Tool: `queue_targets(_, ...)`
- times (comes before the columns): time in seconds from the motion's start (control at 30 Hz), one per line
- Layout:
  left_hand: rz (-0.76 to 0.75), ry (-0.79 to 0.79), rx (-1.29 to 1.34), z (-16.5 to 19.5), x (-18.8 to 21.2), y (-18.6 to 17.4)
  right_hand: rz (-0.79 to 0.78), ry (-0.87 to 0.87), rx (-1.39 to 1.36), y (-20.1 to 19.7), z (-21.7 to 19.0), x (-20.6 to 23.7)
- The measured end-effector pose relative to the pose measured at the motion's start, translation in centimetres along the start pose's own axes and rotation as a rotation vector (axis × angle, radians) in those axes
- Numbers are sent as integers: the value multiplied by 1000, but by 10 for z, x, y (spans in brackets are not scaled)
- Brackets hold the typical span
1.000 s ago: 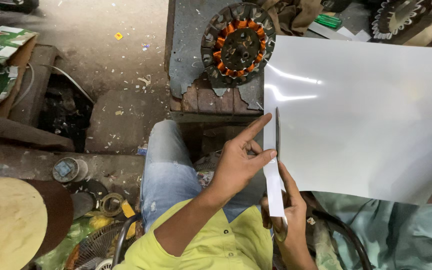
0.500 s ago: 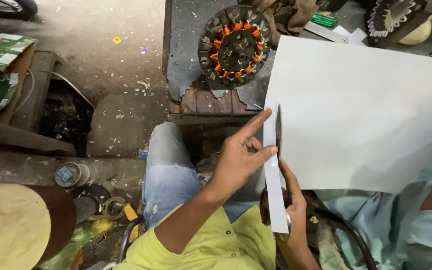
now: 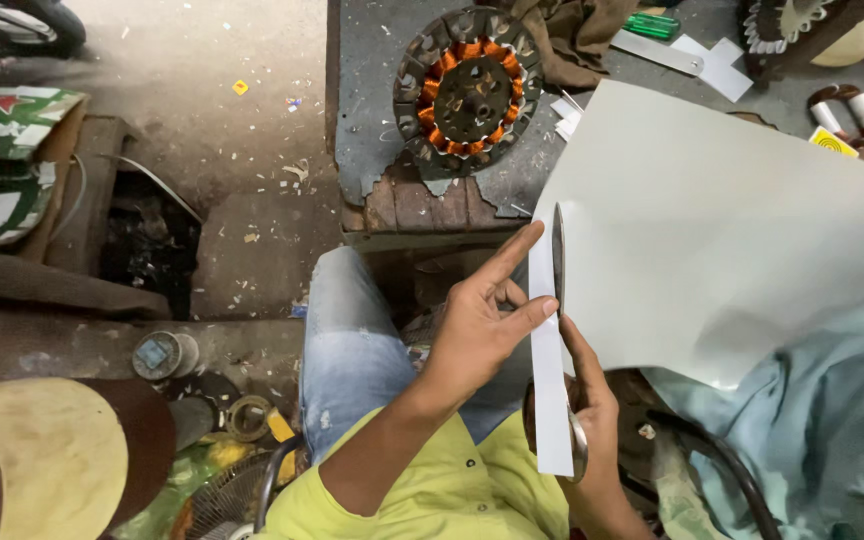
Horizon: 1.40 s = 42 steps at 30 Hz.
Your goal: The person cuts strips of white insulating material using scissors and inserts them into the slots of a motor stator. They use a green-handled screwdriver to press the material into place and repeat the process across multiple slots.
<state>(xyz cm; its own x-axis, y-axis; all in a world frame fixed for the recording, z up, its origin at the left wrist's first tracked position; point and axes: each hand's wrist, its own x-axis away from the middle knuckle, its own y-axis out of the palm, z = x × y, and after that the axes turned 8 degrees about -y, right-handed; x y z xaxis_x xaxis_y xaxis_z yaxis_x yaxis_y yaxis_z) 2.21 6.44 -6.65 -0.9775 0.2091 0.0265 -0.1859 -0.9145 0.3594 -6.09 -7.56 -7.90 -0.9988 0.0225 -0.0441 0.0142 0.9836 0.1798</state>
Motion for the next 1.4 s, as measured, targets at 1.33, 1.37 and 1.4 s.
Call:
queue_targets(1.33,327,102,170,14,53,-45,-193,281,272,16,-8,-1)
queue_targets(1.37,332,103,161,16,54,-46,-195,284,255,16,-6,-2)
queue_targets(1.4,347,109,132,19,55,-47,-201,261,249,16,-3,-3)
